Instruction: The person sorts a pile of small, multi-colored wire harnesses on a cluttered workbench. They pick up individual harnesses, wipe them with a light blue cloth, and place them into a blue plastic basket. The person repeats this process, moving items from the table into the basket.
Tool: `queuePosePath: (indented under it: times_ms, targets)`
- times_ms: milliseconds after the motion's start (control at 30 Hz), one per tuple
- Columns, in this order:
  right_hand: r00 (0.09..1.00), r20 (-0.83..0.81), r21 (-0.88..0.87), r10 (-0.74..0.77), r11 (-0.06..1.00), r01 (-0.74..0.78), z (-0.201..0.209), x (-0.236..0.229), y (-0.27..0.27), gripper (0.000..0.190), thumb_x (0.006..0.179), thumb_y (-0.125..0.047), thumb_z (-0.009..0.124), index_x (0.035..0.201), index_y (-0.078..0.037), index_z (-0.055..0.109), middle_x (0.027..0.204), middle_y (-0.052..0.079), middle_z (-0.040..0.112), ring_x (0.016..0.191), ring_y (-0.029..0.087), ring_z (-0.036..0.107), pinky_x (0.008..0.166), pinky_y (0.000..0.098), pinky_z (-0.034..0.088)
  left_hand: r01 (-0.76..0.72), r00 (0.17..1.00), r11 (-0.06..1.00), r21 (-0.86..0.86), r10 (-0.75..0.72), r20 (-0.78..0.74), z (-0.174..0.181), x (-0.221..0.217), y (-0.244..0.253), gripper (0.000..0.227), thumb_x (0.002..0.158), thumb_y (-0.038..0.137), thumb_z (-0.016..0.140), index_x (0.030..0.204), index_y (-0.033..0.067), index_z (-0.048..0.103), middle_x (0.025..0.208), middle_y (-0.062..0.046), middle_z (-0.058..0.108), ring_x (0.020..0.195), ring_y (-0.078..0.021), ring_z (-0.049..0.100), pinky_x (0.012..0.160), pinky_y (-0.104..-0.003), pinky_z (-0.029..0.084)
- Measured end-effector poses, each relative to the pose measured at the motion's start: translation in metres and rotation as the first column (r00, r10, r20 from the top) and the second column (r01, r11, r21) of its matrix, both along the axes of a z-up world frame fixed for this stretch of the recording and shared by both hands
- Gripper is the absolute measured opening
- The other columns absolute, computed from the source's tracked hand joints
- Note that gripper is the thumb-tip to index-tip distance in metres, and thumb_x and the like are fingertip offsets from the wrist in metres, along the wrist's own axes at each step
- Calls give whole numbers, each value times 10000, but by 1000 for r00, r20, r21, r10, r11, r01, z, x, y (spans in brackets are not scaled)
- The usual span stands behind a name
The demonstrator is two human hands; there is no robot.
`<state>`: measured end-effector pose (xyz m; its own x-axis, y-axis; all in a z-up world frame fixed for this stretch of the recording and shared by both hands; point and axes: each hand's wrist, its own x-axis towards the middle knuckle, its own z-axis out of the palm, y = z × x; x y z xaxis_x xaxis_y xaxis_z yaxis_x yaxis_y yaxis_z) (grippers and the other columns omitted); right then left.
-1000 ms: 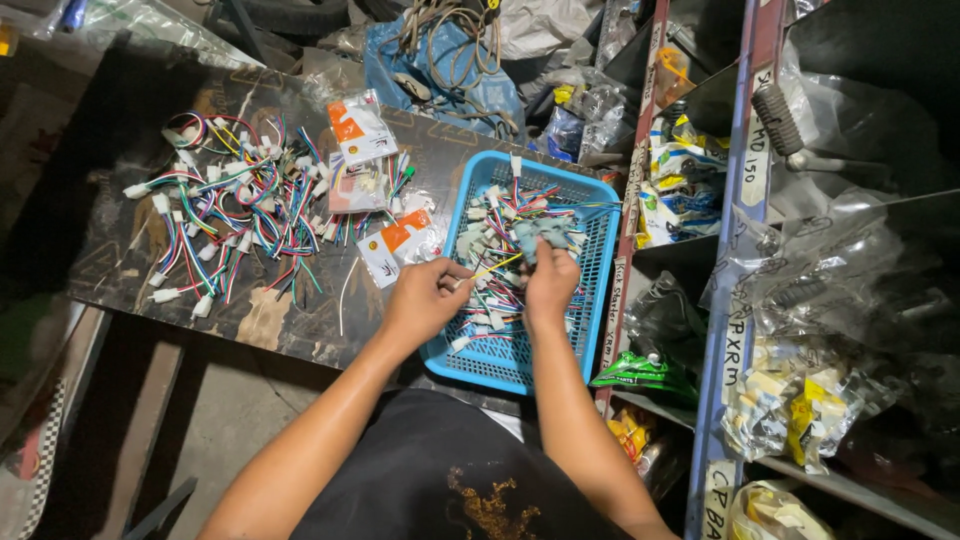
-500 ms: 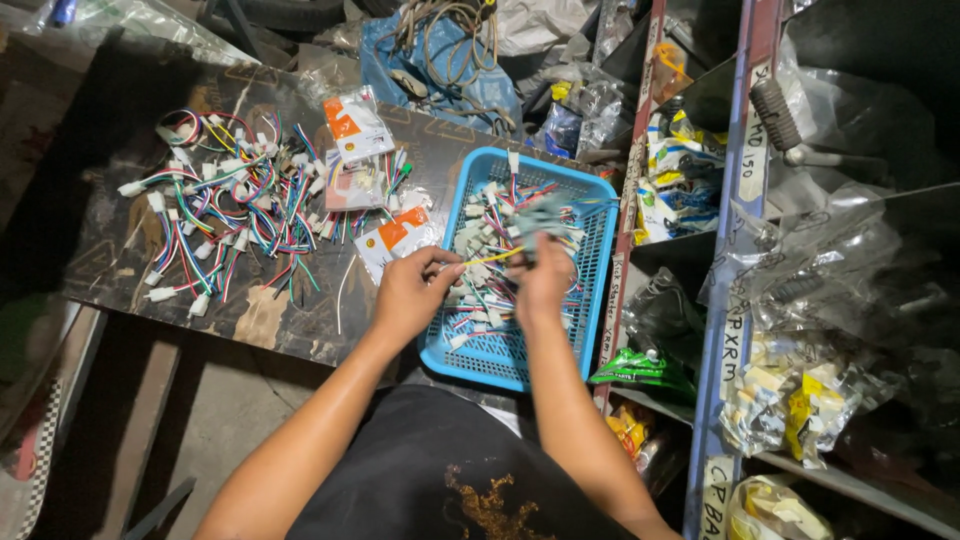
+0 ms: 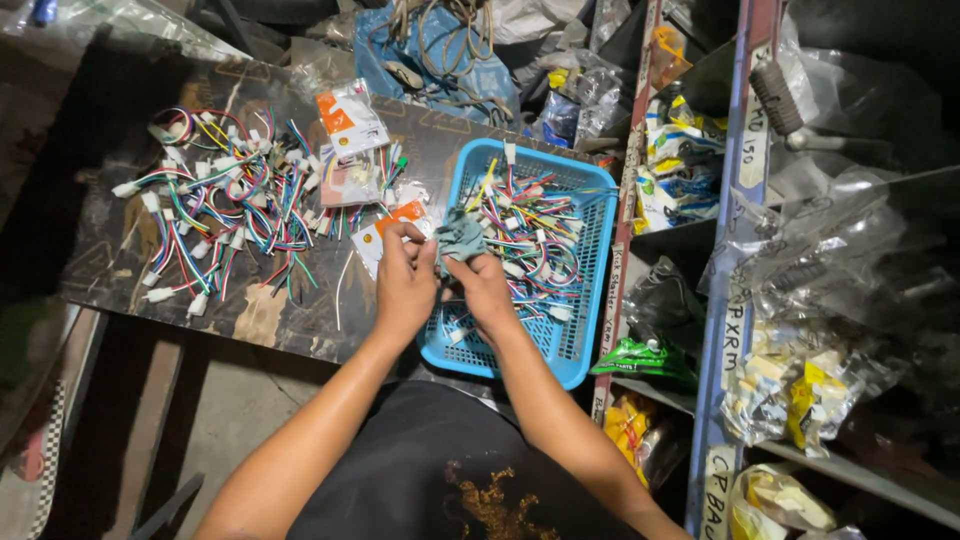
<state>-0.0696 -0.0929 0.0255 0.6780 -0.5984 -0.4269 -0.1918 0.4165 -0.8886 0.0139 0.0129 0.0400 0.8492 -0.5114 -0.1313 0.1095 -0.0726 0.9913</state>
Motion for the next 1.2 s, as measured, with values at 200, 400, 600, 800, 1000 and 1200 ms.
queuePosePath:
  times_ms: [200,400,600,800,1000,1200]
  targets:
    - [987,81,56,-138,989,133,5,-2,-4,141,881,-105,722,806,10,689,657,127,634,504,187,642,457,294,554,149,989,988,26,-149,-6,19,-5,-1,186,1025,88,547,1156,106,416,813,-109,739,521,-173,662,500,-293,561]
    - [892,67,46,-446,895,444,43,10,7,148,859,-107,683,765,-21,608,572,108,580,454,143,558,421,268,446,186,966,967,177,-213,148,28,-10,-10,243,964,183,658,1120,170,473,742,-67,758,495,-183,606,486,-287,462]
    - [799,39,72,-600,799,597,76,16,-7,149,865,-125,680,810,-32,577,617,113,536,503,163,535,422,258,455,245,965,969,42,-248,84,35,-20,-17,205,954,113,637,1079,144,477,660,-66,715,450,-138,497,451,-253,394]
    - [679,53,134,-733,679,722,47,-6,-82,165,878,-184,669,947,-39,632,716,59,525,588,154,529,431,263,426,288,957,958,4,-288,21,25,-29,-11,166,954,101,641,1047,152,512,608,-40,669,431,-114,472,431,-227,355]
    - [655,54,140,-754,655,743,27,-29,-117,239,900,-250,661,1030,-51,646,763,47,548,589,168,518,444,297,419,442,893,876,195,-450,-3,11,-28,5,130,925,119,603,1016,200,558,563,-12,676,520,-209,639,560,-318,504]
    - [664,85,152,-743,669,728,30,-20,-103,223,911,-244,695,991,-67,586,802,93,532,596,218,533,438,339,417,774,524,461,434,-851,-31,29,-28,13,148,988,157,510,1079,81,599,965,-304,717,1018,-518,668,907,-582,517]
